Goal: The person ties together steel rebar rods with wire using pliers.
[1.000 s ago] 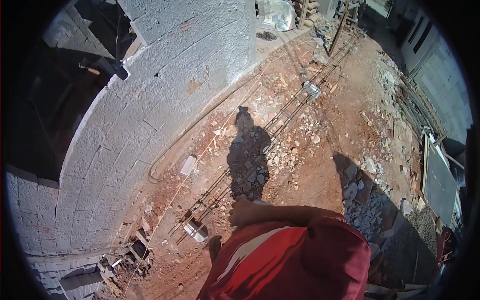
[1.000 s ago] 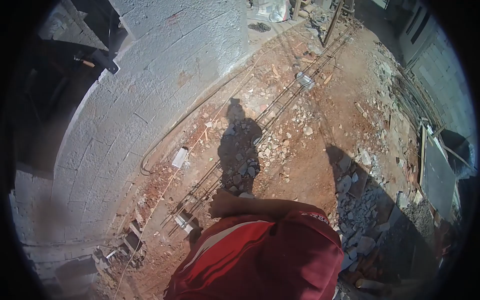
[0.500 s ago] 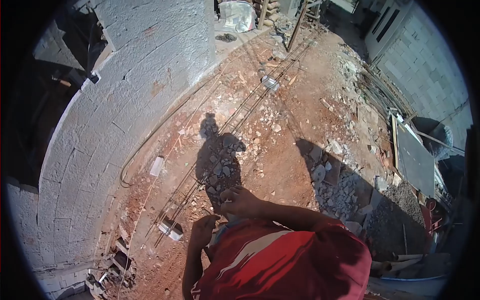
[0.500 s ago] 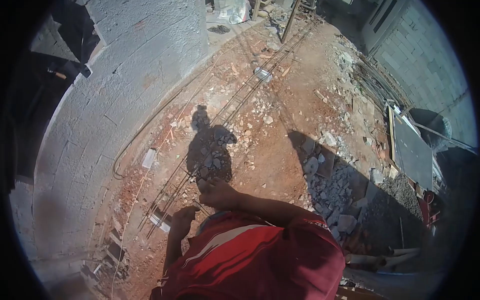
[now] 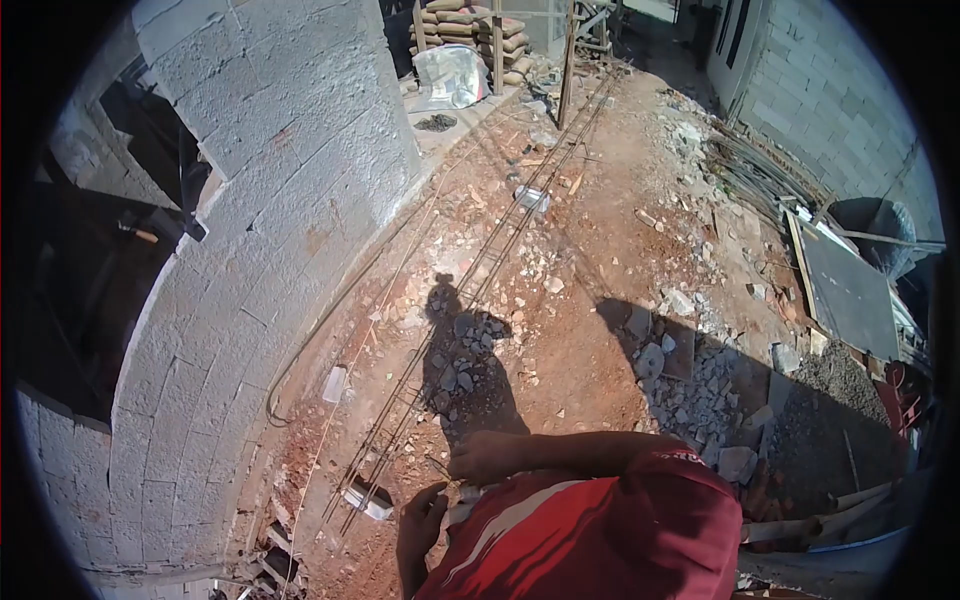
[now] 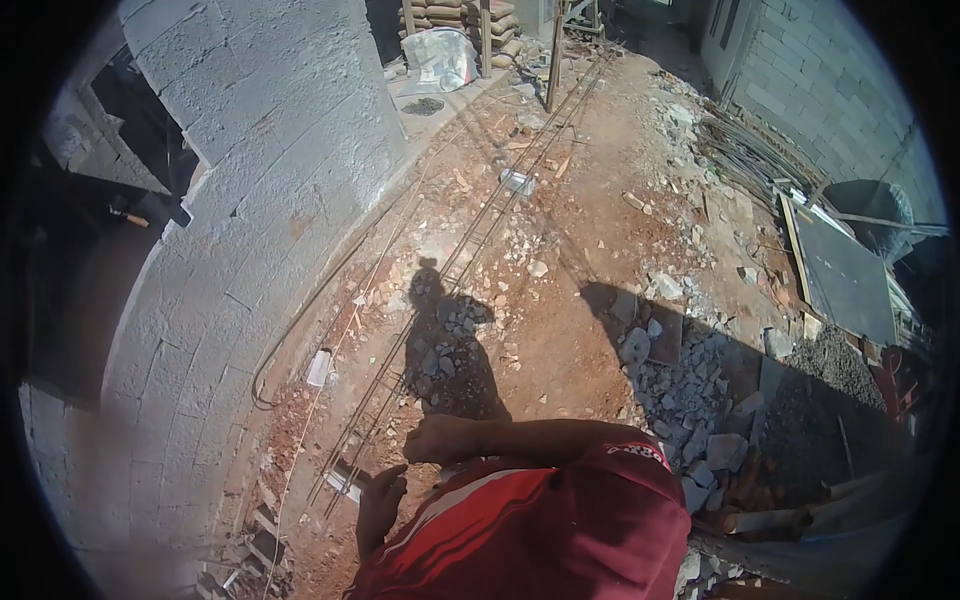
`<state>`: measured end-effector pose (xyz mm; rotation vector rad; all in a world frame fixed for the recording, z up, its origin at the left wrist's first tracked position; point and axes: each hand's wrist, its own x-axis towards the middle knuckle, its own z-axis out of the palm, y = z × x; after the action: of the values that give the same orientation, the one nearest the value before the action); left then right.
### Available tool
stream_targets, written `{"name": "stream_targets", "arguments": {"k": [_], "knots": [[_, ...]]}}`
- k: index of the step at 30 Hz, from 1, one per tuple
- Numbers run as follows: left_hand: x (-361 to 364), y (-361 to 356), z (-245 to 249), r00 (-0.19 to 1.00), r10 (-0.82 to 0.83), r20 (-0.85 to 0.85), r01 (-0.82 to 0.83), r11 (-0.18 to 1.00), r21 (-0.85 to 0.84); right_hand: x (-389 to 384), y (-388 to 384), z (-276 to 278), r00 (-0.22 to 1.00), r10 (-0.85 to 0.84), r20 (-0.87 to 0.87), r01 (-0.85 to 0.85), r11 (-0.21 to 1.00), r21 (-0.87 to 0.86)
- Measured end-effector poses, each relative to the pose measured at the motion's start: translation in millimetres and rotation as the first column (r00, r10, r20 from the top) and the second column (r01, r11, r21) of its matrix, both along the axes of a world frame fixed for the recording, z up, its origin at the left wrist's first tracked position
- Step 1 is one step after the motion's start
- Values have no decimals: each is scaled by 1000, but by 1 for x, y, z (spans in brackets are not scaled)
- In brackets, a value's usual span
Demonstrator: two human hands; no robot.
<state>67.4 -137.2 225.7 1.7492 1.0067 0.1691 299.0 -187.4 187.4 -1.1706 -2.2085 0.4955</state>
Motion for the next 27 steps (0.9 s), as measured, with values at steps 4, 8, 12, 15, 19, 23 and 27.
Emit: {"name": "stream_targets", "arguments": {"k": [4, 8, 12, 15, 19, 23, 27], "knots": [[33, -27, 5, 985, 76, 153, -93, 990, 108, 8, -19, 18, 996, -63, -61, 66, 996, 60], [49, -39, 3, 989, 76, 130, -80, 996, 27, 27, -49, 14, 989, -123, -84, 133, 983, 130], [62, -55, 4, 986, 16, 166, -17, 1000, 8, 35, -76, 6, 976, -186, 112, 153, 956, 250], [65, -63, 13, 993, 7, 114, -6, 1000, -6, 39, -85, 7, 962, -221, 160, 158, 930, 331], [59, -67, 21, 987, 88, 133, -63, 981, -181, 37, -89, 19, 967, -182, 180, 123, 947, 296], [55, -65, 14, 970, -101, 220, 45, 969, 245, 31, -81, 26, 958, -116, 261, 73, 983, 167], [63, -78, 25, 994, 12, 108, -46, 948, 314, 29, -67, 39, 941, -37, 336, 68, 994, -80]]}}
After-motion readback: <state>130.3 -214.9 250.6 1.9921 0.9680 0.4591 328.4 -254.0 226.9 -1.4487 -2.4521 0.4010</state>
